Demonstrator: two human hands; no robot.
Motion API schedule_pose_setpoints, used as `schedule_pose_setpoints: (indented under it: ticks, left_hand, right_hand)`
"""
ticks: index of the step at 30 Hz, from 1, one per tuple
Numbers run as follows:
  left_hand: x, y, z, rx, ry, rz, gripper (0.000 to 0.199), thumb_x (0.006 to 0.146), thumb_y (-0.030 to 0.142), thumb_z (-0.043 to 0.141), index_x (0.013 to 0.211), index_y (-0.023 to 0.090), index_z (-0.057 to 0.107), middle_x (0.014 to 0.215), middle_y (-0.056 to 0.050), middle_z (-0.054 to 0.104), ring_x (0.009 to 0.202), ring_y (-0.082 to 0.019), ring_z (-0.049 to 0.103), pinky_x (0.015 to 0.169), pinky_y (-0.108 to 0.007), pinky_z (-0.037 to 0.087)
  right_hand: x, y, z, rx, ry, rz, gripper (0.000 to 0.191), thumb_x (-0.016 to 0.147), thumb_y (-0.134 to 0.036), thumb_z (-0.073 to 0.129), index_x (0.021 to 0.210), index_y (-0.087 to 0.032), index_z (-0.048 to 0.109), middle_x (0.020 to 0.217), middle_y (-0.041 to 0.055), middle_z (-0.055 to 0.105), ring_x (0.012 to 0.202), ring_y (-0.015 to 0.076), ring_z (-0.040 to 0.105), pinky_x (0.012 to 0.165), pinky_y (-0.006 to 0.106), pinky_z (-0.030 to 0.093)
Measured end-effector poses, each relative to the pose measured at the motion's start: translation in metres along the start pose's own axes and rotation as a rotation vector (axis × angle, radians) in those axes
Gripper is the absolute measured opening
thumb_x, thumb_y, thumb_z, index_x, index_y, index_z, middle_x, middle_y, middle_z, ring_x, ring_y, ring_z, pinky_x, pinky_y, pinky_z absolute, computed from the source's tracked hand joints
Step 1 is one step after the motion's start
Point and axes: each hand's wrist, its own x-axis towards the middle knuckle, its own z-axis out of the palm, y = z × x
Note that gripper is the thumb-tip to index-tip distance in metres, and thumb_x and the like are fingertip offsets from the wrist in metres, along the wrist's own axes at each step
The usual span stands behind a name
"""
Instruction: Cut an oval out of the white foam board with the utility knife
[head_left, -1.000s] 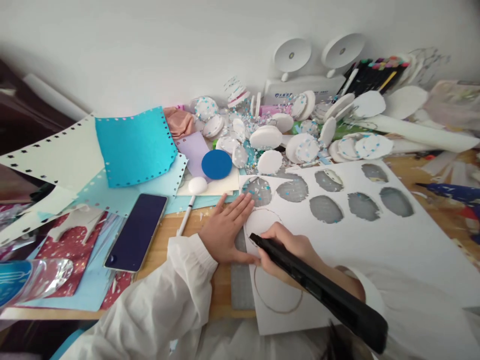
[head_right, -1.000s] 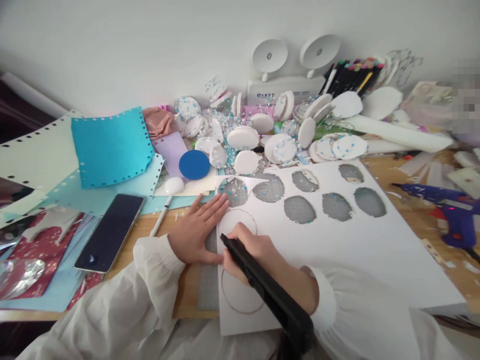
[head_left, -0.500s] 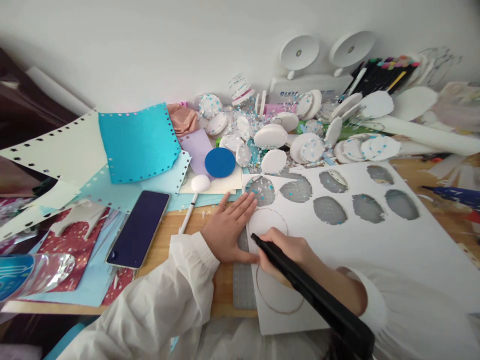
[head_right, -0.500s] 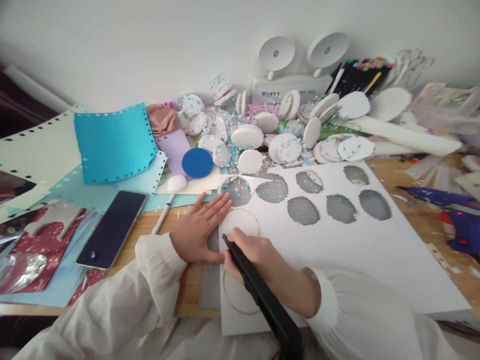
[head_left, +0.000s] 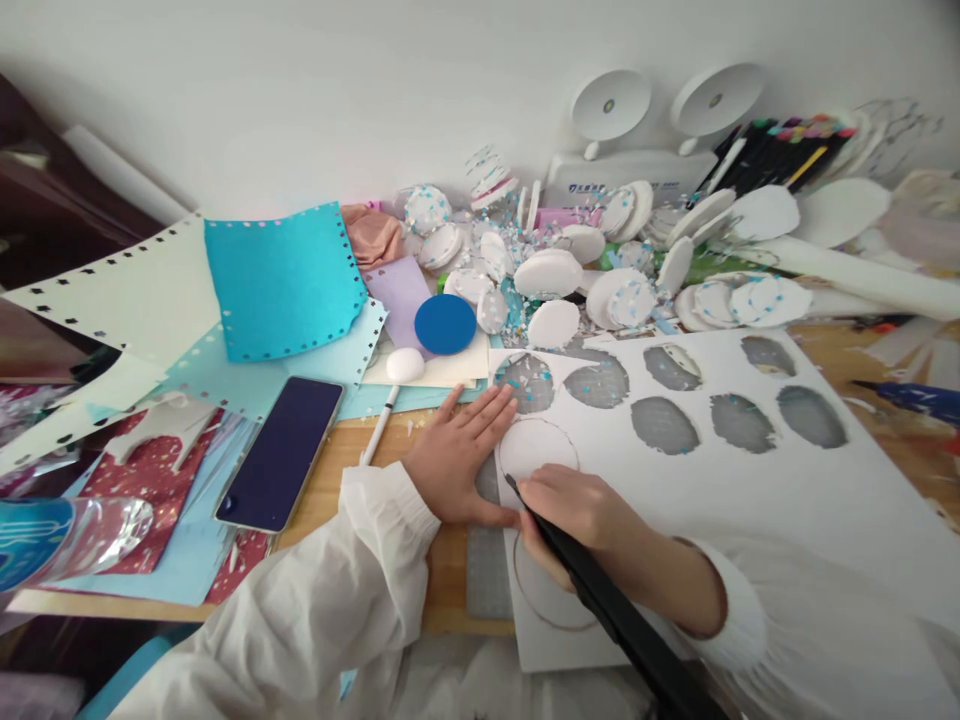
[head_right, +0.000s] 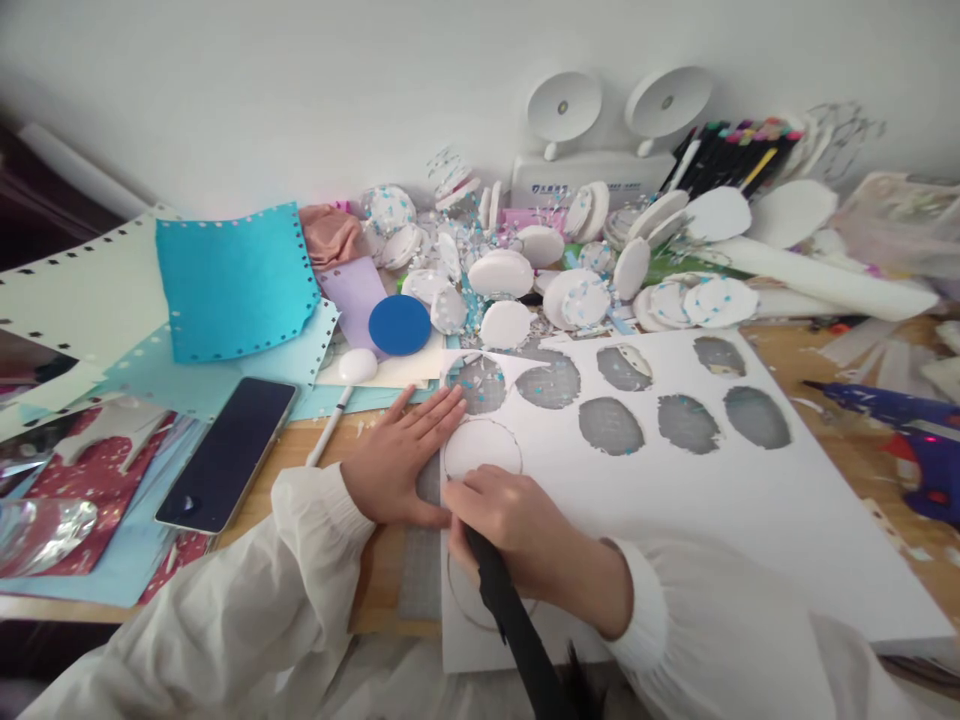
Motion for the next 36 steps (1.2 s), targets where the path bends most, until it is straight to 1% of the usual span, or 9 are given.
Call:
schedule_pose_setpoints:
  ticks: [9,13,15,18,21,24,27,31,36]
  left_hand:
    - [-0.001,0.000,0.002,-0.025,0.043,0.015,0.115,0.065,0.079,0.056,0.151,0.010,0.023,0.157,-0.019,0.020,0.147,-0.032,0.019,0.118,-0.048,-0.009]
    - [-0.001,-0.001,0.002,-0.042,0.049,0.023,0.115,0.065,0.078,0.058,0.152,0.012,0.020,0.157,-0.019,0.021,0.147,-0.034,0.020,0.118,-0.052,-0.007]
    - [0.000,-0.002,0.002,-0.051,0.046,0.030,0.116,0.064,0.078,0.059,0.152,0.013,0.019,0.157,-0.020,0.021,0.146,-0.036,0.020,0.118,-0.054,-0.006]
    - [0.000,-0.002,-0.001,-0.053,0.029,0.025,0.117,0.063,0.078,0.061,0.151,0.012,0.020,0.156,-0.022,0.022,0.145,-0.037,0.021,0.117,-0.058,-0.003]
    - [-0.004,0.001,-0.008,-0.075,0.065,0.008,0.102,0.071,0.070,0.061,0.149,0.014,0.028,0.155,-0.022,0.028,0.144,-0.037,0.026,0.117,-0.061,0.002]
    - [-0.011,0.010,-0.014,-0.200,0.252,-0.097,0.062,0.088,0.047,0.056,0.141,0.019,0.042,0.150,-0.017,0.040,0.141,-0.031,0.036,0.117,-0.057,0.018]
    - [-0.015,0.025,-0.017,-0.539,0.440,-0.336,0.038,0.092,0.038,0.052,0.126,0.022,0.056,0.135,-0.013,0.058,0.127,-0.027,0.053,0.108,-0.048,0.040]
    - [-0.014,0.041,-0.014,-1.034,0.512,-0.623,0.036,0.088,0.044,0.059,0.115,0.020,0.060,0.122,-0.010,0.066,0.111,-0.026,0.064,0.101,-0.044,0.048]
    - [-0.006,0.043,-0.014,-1.356,0.552,-0.762,0.042,0.078,0.039,0.072,0.112,0.018,0.060,0.115,-0.010,0.069,0.110,-0.024,0.064,0.103,-0.041,0.047]
  right_hand:
    - [-0.004,0.006,-0.014,0.078,-0.114,-0.114,0.017,0.075,-0.004,0.048,0.077,-0.020,0.048,0.070,0.0037,0.054,0.066,0.0173,0.046,0.057,0.028,0.038]
    - [-0.010,0.020,-0.028,0.166,-0.054,-0.124,0.015,0.077,-0.008,0.047,0.084,-0.021,0.052,0.068,0.0027,0.057,0.063,0.0169,0.051,0.056,0.028,0.040]
    - [-0.018,0.030,-0.037,0.222,0.036,-0.030,0.013,0.079,-0.012,0.050,0.088,-0.021,0.054,0.069,0.0011,0.059,0.060,0.0154,0.053,0.055,0.027,0.042]
    - [-0.032,0.047,-0.047,0.355,0.253,0.237,0.010,0.083,-0.018,0.057,0.092,-0.024,0.056,0.075,0.0008,0.062,0.061,0.0148,0.058,0.054,0.026,0.043]
    - [-0.038,0.059,-0.048,0.634,0.473,0.457,0.006,0.087,-0.027,0.057,0.092,-0.024,0.055,0.066,-0.0007,0.057,0.055,0.0149,0.053,0.047,0.026,0.038]
    - [-0.035,0.064,-0.043,0.898,0.615,0.517,0.010,0.087,-0.032,0.058,0.090,-0.024,0.053,0.056,-0.0042,0.048,0.049,0.0136,0.045,0.044,0.026,0.032]
    - [-0.032,0.063,-0.041,0.976,0.650,0.511,0.013,0.086,-0.033,0.060,0.089,-0.023,0.053,0.056,-0.0046,0.047,0.049,0.0128,0.044,0.045,0.025,0.030]
    - [-0.037,0.062,-0.042,0.966,0.618,0.475,0.010,0.088,-0.030,0.058,0.092,-0.023,0.052,0.058,-0.0048,0.048,0.051,0.0128,0.044,0.047,0.024,0.031]
    - [-0.046,0.064,-0.043,0.911,0.622,0.464,0.013,0.087,-0.031,0.058,0.094,-0.025,0.049,0.058,-0.0048,0.047,0.050,0.0139,0.044,0.044,0.026,0.031]
